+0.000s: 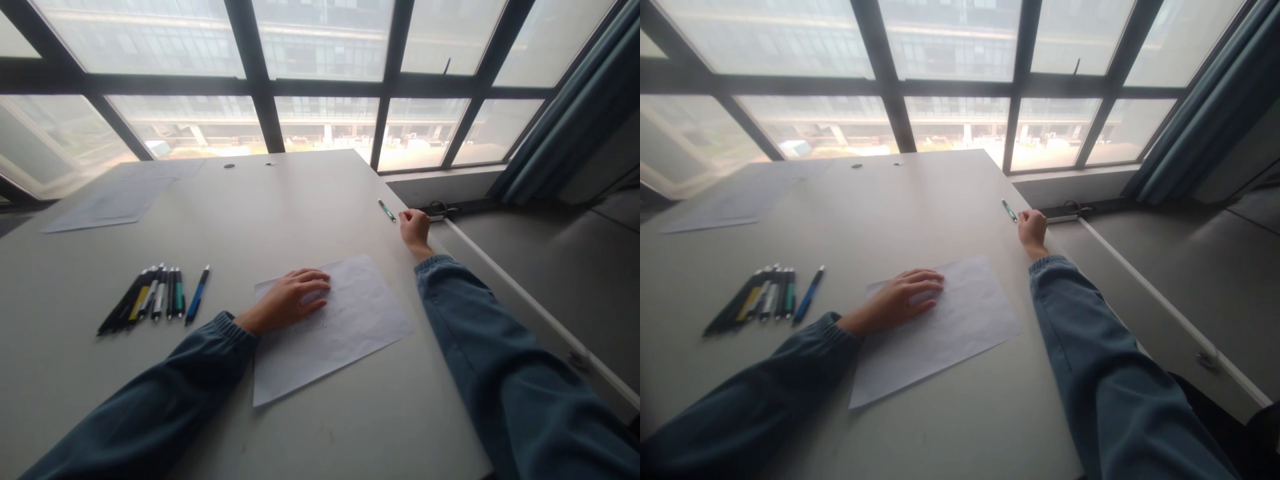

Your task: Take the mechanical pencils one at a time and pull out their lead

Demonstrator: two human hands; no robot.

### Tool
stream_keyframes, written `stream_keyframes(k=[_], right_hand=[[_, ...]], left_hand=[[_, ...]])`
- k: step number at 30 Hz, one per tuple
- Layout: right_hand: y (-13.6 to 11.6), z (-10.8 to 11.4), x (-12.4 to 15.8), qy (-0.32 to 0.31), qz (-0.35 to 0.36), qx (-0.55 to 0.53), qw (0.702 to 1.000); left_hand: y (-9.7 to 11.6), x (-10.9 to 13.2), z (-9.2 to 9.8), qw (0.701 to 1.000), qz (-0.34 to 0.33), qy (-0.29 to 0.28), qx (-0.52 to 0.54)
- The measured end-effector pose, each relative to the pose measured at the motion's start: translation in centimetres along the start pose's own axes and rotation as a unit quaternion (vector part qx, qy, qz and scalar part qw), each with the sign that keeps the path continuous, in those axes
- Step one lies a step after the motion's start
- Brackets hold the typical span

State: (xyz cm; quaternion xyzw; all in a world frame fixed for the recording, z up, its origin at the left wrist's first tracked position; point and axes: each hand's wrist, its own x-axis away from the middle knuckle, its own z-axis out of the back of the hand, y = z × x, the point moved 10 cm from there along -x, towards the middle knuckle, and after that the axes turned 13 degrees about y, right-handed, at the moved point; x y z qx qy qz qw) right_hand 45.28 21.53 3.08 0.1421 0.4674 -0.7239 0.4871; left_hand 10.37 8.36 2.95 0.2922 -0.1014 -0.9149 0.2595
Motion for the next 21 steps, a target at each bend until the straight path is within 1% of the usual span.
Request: stream_keyframes(k=[2,3,6,8,9,10,12,14,16,18,21], right_hand=[[-2.0,0.8,0.7,0.025,0.028,-0.058,0.998],[-3.3,1.0,1.4,0.027,0.048,-0.088,0.995],[-8.3,1.9,4.2,0.005,0.120,-0.175,0.977],[-11.7,2.7,6.9,-0.032,0.163,-0.225,0.960],[-13.2,3.0,8.4,-0.063,0.183,-0.244,0.950],[-14.7,3.2,10.0,-0.105,0.200,-0.260,0.939],[-16.7,3.2,13.2,-0.188,0.226,-0.266,0.918],[-17.9,3.1,16.1,-0.260,0.256,-0.250,0.897],[-18.4,2.7,17.9,-0.306,0.272,-0.232,0.882],[-18.5,2.3,18.6,-0.328,0.276,-0.219,0.877],[-18.4,2.0,18.6,-0.336,0.277,-0.219,0.873]], left_hand=[[0.0,0.0,0.0,1.000,0.001,-0.005,-0.001],[0.0,0.1,0.0,1.000,0.001,-0.005,-0.001],[0.0,0.2,0.0,1.000,0.002,-0.003,-0.002],[0.0,0.2,0.0,1.000,0.002,-0.001,0.001],[0.1,0.3,0.0,1.000,0.001,0.000,0.003],[0.1,0.3,0.0,1.000,0.000,0.003,0.005],[0.2,0.3,0.1,1.000,-0.001,0.007,0.007],[0.3,0.3,0.1,1.000,-0.003,0.012,0.009],[0.4,0.3,0.1,1.000,-0.007,0.014,0.009],[0.4,0.3,0.1,1.000,-0.005,0.015,0.006],[0.5,0.4,0.6,0.999,0.010,0.026,-0.019]])
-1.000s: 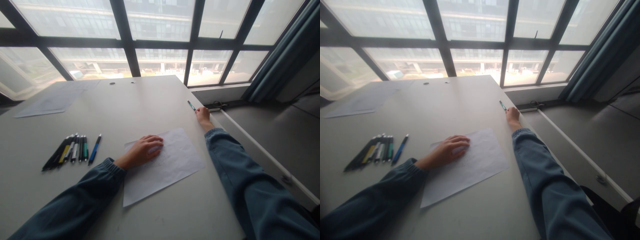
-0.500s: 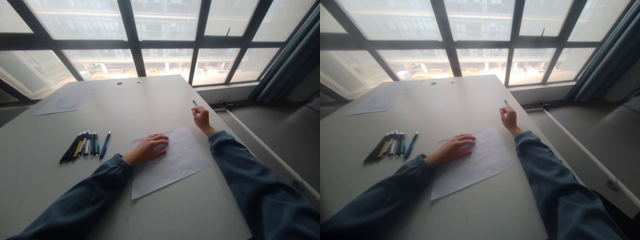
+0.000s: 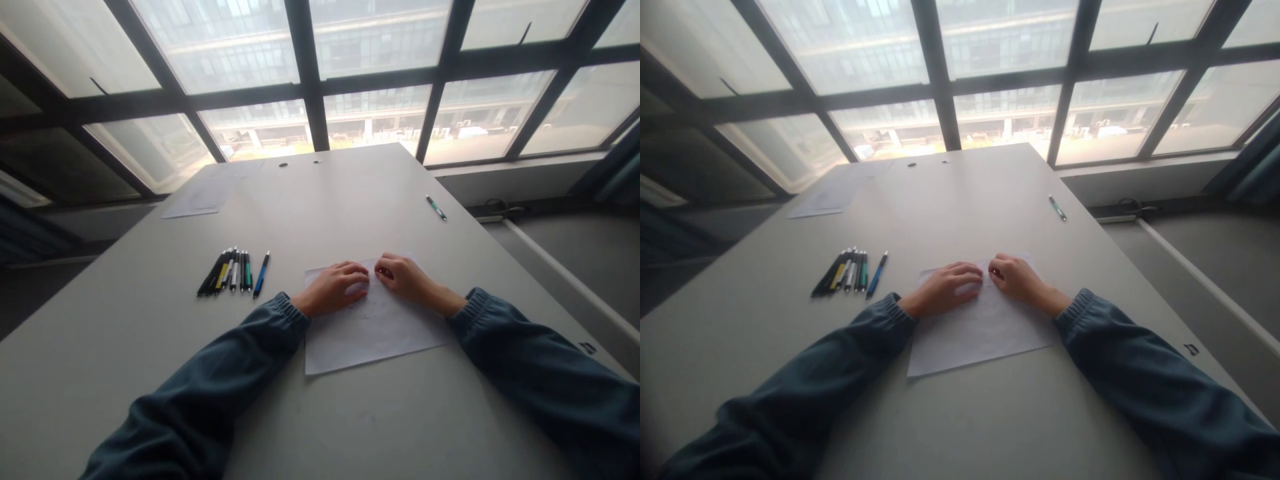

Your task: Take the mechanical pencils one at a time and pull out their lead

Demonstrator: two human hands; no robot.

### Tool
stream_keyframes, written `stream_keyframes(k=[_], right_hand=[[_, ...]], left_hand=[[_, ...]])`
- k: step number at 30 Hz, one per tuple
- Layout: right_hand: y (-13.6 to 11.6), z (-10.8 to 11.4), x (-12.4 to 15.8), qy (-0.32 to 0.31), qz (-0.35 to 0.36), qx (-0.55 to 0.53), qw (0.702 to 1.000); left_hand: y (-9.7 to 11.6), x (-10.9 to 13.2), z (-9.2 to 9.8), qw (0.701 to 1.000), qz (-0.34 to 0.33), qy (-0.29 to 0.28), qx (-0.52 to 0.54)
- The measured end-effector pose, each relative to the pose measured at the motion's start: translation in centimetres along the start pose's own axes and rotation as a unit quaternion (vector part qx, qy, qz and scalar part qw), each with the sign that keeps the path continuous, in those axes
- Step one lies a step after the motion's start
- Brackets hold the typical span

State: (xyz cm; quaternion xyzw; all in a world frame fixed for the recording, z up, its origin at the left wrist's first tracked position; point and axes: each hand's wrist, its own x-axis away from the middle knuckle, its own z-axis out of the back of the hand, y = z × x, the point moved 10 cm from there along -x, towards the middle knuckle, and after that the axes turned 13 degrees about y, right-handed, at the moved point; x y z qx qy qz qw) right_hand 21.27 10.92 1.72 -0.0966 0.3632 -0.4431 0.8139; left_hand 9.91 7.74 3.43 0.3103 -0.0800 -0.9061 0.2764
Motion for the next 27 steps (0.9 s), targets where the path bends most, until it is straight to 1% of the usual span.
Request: stream_keyframes(k=[2,4,7,9,11,13,15,16,18,20,23,27], right_hand=[[0.1,-0.1,-0.1,-0.002,0.000,-0.004,1.000],[0.2,-0.2,-0.1,-0.005,0.001,-0.008,1.000],[0.3,-0.3,0.1,-0.005,0.003,-0.009,1.000],[0.4,-0.4,0.1,-0.003,0.003,-0.007,1.000],[0.5,-0.5,0.2,-0.002,0.002,-0.003,1.000],[0.6,-0.5,0.2,-0.001,0.002,0.000,1.000],[0.7,-0.4,0.2,0.002,0.002,0.004,1.000],[0.7,-0.4,0.2,0.003,0.002,0.007,1.000],[0.8,-0.4,0.2,0.002,0.000,0.010,1.000],[0.9,-0.4,0.2,0.000,-0.004,0.012,1.000],[1.0,-0.3,0.2,-0.002,-0.011,0.012,1.000],[1.0,-0.3,0.2,-0.002,-0.017,0.012,1.000]], left_hand=[[-0.1,0.2,1.0,0.999,0.019,0.019,-0.025],[-0.6,0.6,2.8,0.996,0.049,0.048,-0.055],[-2.3,1.8,6.9,0.981,0.116,0.108,-0.111],[-4.1,3.3,10.4,0.961,0.166,0.154,-0.158],[-6.5,5.3,13.6,0.936,0.226,0.176,-0.204],[-9.5,7.7,16.2,0.902,0.304,0.162,-0.260],[-12.6,10.5,18.1,0.857,0.394,0.121,-0.308],[-13.9,11.8,18.7,0.836,0.431,0.094,-0.327],[-15.7,13.6,19.4,0.804,0.473,0.047,-0.358],[-16.9,14.7,19.4,0.785,0.493,0.012,-0.374],[-17.7,15.4,18.8,0.775,0.507,-0.017,-0.376],[-17.9,15.4,17.9,0.772,0.510,-0.036,-0.379]])
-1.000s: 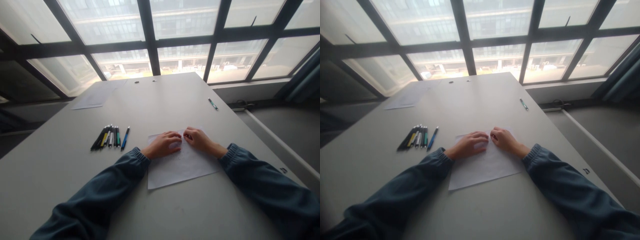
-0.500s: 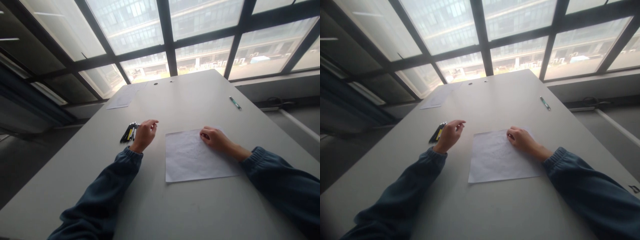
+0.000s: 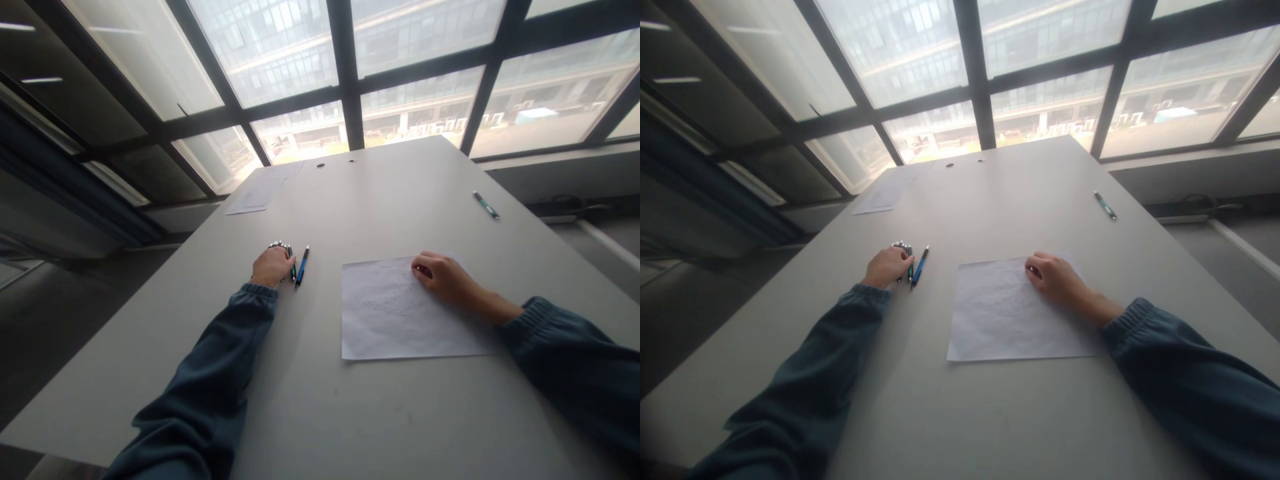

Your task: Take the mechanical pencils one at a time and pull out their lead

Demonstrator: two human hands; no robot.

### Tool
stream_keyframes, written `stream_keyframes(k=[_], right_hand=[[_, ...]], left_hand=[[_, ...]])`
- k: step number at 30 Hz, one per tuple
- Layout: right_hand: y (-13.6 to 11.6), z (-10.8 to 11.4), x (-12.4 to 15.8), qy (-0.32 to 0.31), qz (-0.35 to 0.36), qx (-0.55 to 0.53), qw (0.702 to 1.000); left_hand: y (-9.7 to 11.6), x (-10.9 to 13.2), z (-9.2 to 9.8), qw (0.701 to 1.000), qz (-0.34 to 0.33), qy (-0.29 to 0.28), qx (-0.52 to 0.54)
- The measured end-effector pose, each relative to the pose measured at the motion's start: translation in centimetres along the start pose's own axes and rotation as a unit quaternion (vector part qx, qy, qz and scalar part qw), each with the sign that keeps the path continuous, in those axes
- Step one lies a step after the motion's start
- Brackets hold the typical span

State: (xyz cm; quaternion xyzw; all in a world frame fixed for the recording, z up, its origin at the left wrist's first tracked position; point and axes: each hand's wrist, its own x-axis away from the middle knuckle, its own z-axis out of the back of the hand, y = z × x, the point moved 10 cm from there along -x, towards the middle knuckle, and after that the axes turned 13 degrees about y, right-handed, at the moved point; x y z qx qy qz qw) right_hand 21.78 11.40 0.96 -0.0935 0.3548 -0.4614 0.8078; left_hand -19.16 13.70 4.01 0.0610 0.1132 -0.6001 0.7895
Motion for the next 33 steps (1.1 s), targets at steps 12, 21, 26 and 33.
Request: stream_keyframes(k=[12,21,26,33], right_hand=[[-0.3,-0.2,-0.2,0.014,0.016,-0.022,1.000],[-2.1,1.1,-0.9,0.062,0.064,-0.016,0.996],[-1.6,3.6,-0.8,0.145,0.003,-0.118,0.982],[-1.1,3.7,0.0,0.130,-0.036,-0.248,0.959]], left_hand=[[3.0,0.2,4.7,0.980,-0.022,0.086,0.178],[17.8,7.4,6.6,0.779,-0.054,-0.068,0.621],[22.8,8.4,4.6,0.704,-0.051,-0.097,0.702],[23.6,8.9,2.7,0.650,-0.021,-0.099,0.753]])
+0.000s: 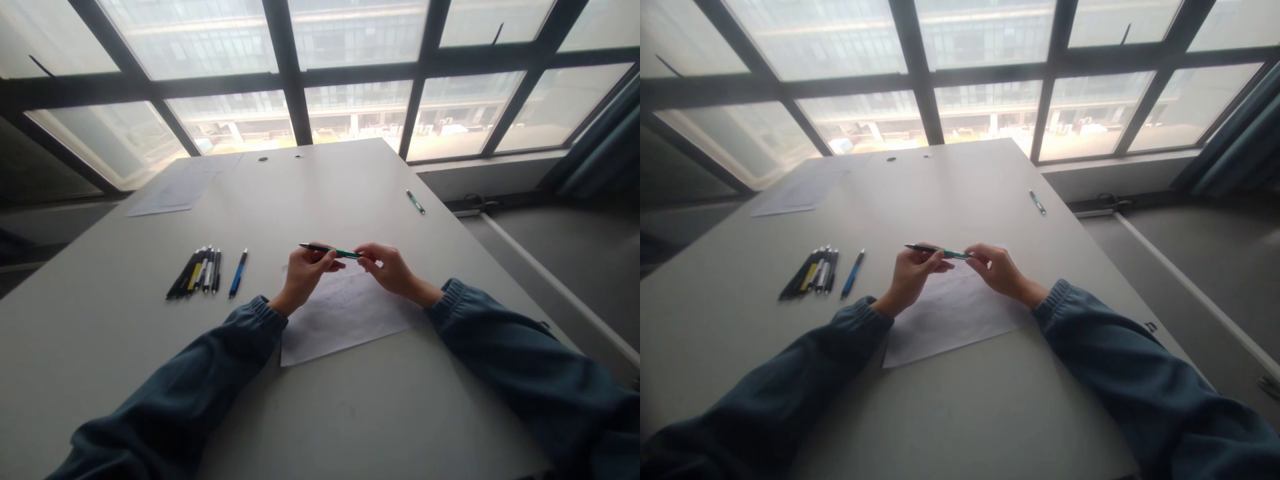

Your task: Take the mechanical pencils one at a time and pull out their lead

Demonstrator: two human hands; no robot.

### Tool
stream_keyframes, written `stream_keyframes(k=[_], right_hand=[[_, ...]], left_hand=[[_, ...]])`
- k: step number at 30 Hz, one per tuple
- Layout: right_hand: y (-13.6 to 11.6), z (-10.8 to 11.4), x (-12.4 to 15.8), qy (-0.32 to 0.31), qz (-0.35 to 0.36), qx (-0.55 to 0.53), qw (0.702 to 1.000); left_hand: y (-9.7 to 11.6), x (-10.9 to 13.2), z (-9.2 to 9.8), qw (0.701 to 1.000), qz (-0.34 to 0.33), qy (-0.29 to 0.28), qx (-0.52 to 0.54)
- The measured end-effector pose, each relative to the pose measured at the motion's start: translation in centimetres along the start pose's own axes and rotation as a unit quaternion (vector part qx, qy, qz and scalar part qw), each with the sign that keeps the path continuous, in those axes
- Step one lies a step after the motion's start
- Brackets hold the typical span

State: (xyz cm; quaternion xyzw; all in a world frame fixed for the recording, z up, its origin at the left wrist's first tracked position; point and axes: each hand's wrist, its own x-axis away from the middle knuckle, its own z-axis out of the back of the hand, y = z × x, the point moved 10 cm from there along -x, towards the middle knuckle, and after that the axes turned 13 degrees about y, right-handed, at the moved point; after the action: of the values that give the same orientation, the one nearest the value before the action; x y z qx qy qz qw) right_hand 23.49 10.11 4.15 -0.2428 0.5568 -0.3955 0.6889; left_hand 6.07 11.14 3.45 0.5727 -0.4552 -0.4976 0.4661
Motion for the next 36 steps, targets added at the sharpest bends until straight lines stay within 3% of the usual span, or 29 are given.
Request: stream_keyframes(k=[9,17,23,28,36], right_hand=[[0.7,3.4,0.1,0.092,-0.020,0.019,0.995],[2.5,3.9,-0.2,0.120,-0.071,-0.051,0.989],[3.5,4.8,-0.4,0.173,-0.103,-0.062,0.978],[3.3,5.1,-0.6,0.184,-0.093,-0.070,0.976],[3.6,5.4,-0.5,0.201,-0.104,-0.075,0.971]], left_hand=[[-0.3,-1.5,2.9,0.995,-0.084,0.044,-0.045],[0.8,-1.4,3.3,0.962,-0.201,0.030,-0.183],[0.1,-1.9,4.1,0.969,-0.177,0.072,-0.157],[0.1,-2.1,4.3,0.965,-0.204,0.081,-0.146],[0.0,-2.3,4.7,0.970,-0.194,0.098,-0.113]])
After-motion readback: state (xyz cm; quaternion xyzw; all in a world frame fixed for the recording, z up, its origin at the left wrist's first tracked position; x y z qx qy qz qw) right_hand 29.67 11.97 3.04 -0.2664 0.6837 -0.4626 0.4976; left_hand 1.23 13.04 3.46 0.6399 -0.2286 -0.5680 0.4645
